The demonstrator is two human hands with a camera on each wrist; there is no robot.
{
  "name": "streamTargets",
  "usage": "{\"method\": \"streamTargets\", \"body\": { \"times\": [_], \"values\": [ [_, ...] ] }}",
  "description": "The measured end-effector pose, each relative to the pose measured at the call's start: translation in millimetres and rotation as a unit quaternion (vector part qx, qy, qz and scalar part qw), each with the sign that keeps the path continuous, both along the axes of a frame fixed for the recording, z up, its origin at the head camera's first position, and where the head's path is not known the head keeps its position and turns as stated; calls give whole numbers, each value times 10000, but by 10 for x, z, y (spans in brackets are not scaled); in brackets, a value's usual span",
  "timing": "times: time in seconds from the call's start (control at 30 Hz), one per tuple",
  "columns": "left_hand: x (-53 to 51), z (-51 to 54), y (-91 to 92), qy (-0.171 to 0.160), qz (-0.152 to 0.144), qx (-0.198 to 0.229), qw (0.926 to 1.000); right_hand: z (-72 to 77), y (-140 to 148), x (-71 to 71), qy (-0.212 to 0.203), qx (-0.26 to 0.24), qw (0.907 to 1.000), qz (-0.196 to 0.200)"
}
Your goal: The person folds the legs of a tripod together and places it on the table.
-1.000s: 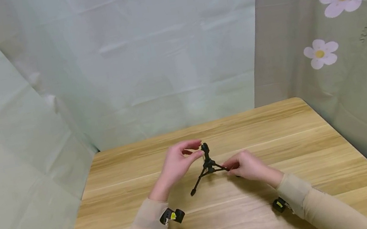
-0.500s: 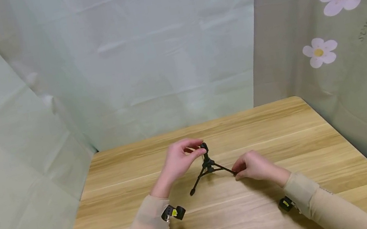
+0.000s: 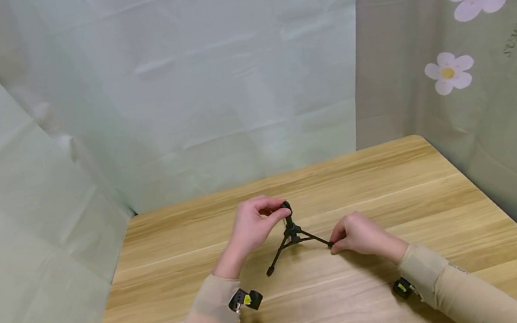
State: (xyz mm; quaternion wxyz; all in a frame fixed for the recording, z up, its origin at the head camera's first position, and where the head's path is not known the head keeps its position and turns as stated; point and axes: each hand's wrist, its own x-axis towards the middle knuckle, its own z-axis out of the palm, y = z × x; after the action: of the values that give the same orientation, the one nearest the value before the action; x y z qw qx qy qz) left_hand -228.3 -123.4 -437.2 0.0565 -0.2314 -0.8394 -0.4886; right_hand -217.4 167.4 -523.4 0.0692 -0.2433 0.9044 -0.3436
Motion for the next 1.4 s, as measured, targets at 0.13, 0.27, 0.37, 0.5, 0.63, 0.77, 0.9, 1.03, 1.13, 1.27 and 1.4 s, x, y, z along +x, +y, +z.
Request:
{"method": "streamTargets", "body": {
  "times": [0.13, 0.27, 0.37, 0.5, 0.63, 0.77, 0.9, 1.03, 1.13, 1.27, 1.4],
  "values": [
    [3, -17, -1, 61, 159, -59, 9998, -21, -10, -9, -25, -68, 10000, -43],
    [11, -19, 1, 110, 242, -59, 9996, -34, -24, -14, -93, -161, 9998, -69],
    [25, -8, 6, 134, 230, -39, 9996, -33, -39, -14, -106, -220, 9997, -64],
    [52, -8, 4, 113, 242, -31, 9996, -26, -49, -8, -128, -280, 9995, -66],
    [70, -30, -1, 126, 294, 18, 9995, -30, -43, -7, -189, -346, 9992, -86],
    [65, -45, 10, 279, 324, 60, 9991, -37, -44, -19, -202, -391, 9990, -103],
    [50, -54, 25, 401, 325, 140, 9986, -55, -68, -39, -135, -464, 9988, -95],
    [41, -54, 35, 436, 282, 156, 9985, -80, -105, -61, -101, -523, 9985, -96],
    [33, -58, 35, 381, 310, 146, 9987, -94, -128, -77, -100, -537, 9984, -113],
    [17, -70, 24, 324, 420, 149, 9985, -107, -160, -104, -30, -561, 9983, -131],
    [8, -73, 20, 366, 479, 156, 9981, -117, -199, -130, 30, -612, 9980, -136]
  ]
}}
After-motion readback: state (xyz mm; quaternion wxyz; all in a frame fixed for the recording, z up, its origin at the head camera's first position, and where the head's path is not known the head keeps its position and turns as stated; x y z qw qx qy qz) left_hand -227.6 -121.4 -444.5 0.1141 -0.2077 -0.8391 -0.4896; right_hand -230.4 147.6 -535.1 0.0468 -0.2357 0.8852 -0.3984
